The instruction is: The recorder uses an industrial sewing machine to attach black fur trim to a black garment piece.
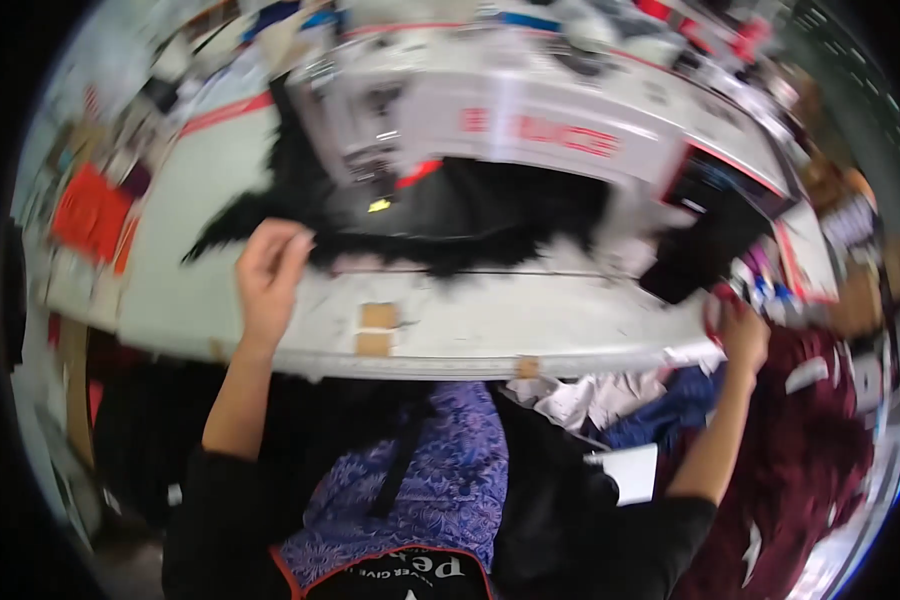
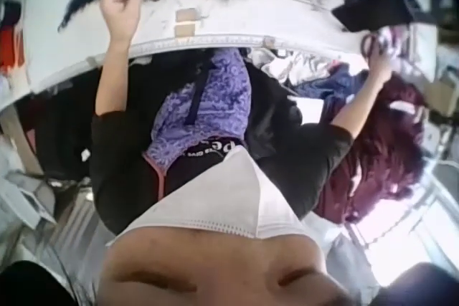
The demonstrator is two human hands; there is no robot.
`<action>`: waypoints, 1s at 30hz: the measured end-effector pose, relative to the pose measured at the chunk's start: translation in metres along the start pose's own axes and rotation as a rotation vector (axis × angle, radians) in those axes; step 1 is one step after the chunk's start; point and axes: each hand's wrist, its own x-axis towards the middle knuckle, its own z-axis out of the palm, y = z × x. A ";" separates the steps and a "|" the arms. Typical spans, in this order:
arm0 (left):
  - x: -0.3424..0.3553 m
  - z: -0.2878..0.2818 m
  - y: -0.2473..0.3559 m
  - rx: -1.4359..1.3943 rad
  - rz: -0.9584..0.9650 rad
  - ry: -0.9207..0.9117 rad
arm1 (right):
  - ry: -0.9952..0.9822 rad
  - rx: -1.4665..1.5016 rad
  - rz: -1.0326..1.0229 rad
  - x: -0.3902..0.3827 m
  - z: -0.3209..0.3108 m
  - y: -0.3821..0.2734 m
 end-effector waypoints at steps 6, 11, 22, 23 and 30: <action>0.047 -0.026 -0.013 0.086 -0.028 -0.066 | 0.590 0.500 -0.306 -0.069 -0.013 -0.072; 0.089 -0.021 -0.047 0.281 -0.089 -0.321 | 0.165 0.582 -1.067 -0.129 -0.044 -0.246; 0.093 0.014 -0.079 0.485 -0.030 -0.551 | -0.412 0.776 -0.502 -0.082 -0.015 -0.403; 0.091 0.014 -0.082 0.443 0.016 -0.516 | -0.418 0.756 -0.499 -0.080 -0.013 -0.405; 0.083 0.016 -0.092 0.429 0.107 -0.449 | -0.368 0.770 -0.561 -0.083 -0.001 -0.416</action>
